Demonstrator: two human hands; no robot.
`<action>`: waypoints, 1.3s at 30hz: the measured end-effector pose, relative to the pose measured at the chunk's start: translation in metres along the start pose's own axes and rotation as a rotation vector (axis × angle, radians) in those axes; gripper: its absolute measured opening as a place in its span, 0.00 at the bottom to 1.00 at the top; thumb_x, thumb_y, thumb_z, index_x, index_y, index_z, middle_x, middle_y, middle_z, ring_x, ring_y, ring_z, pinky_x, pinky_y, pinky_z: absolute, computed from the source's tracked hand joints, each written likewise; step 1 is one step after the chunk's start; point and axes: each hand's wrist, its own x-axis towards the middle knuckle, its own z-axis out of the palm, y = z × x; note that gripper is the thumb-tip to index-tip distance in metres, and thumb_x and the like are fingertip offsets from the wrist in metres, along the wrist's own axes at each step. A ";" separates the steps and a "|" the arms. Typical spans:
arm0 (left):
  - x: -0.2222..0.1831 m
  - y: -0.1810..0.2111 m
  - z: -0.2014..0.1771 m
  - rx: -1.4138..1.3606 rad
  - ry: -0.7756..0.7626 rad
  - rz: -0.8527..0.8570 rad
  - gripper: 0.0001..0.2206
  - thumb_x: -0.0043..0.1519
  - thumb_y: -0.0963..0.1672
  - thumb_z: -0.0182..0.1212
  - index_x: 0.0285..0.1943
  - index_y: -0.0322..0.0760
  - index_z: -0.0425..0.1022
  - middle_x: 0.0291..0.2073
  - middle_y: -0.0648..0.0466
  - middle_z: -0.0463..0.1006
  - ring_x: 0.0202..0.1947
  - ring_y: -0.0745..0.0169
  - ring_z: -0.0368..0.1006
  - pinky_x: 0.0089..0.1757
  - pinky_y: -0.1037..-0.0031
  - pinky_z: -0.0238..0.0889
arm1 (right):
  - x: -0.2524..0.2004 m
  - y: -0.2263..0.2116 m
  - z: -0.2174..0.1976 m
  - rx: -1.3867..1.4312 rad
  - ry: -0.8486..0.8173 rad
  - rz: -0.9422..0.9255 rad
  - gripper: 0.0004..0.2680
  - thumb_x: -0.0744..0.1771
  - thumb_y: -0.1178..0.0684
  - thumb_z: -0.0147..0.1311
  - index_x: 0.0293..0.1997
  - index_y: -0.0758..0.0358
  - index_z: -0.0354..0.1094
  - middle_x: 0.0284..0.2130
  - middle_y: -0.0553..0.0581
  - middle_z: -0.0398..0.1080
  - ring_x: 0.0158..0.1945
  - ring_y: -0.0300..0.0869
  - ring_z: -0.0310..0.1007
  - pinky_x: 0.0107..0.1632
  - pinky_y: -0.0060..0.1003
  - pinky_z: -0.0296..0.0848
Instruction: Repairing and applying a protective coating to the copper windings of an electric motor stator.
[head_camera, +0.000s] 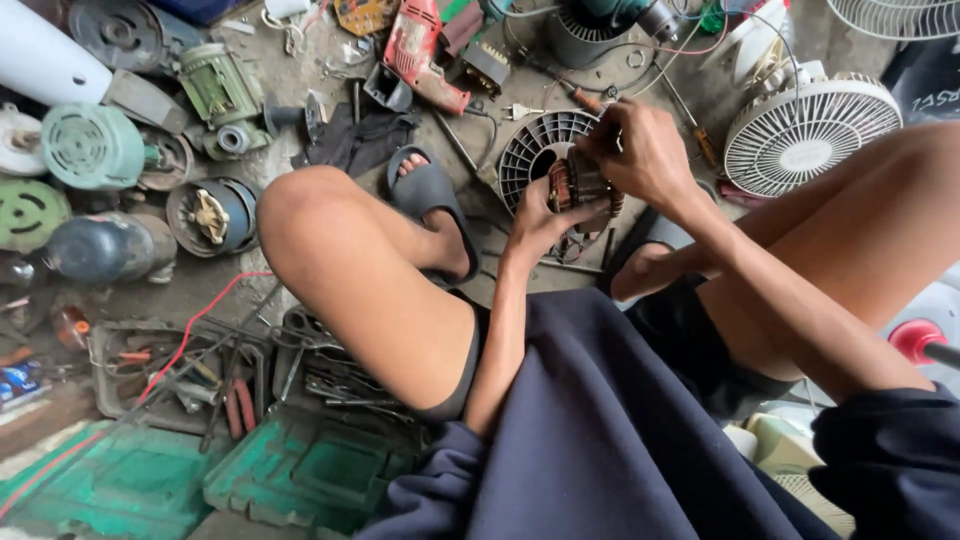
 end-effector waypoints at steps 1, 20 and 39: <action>0.000 -0.008 -0.001 0.005 0.000 0.016 0.21 0.53 0.45 0.79 0.51 0.31 0.78 0.42 0.43 0.82 0.47 0.50 0.77 0.52 0.60 0.68 | -0.008 -0.007 -0.004 -0.003 0.012 -0.012 0.08 0.64 0.50 0.62 0.37 0.63 0.74 0.32 0.66 0.72 0.41 0.68 0.75 0.41 0.63 0.71; 0.011 0.002 -0.003 0.039 0.038 -0.012 0.10 0.49 0.42 0.72 0.31 0.39 0.72 0.26 0.55 0.70 0.32 0.60 0.68 0.40 0.71 0.60 | -0.001 -0.013 -0.002 -0.101 -0.065 0.120 0.09 0.64 0.47 0.61 0.41 0.58 0.77 0.34 0.63 0.75 0.45 0.64 0.77 0.46 0.64 0.74; 0.008 -0.001 0.001 0.035 -0.029 0.064 0.16 0.51 0.40 0.73 0.45 0.34 0.73 0.36 0.56 0.79 0.37 0.66 0.74 0.44 0.77 0.68 | 0.004 0.000 -0.004 -0.231 0.144 -0.097 0.08 0.62 0.54 0.67 0.31 0.69 0.75 0.26 0.65 0.75 0.22 0.57 0.71 0.28 0.48 0.71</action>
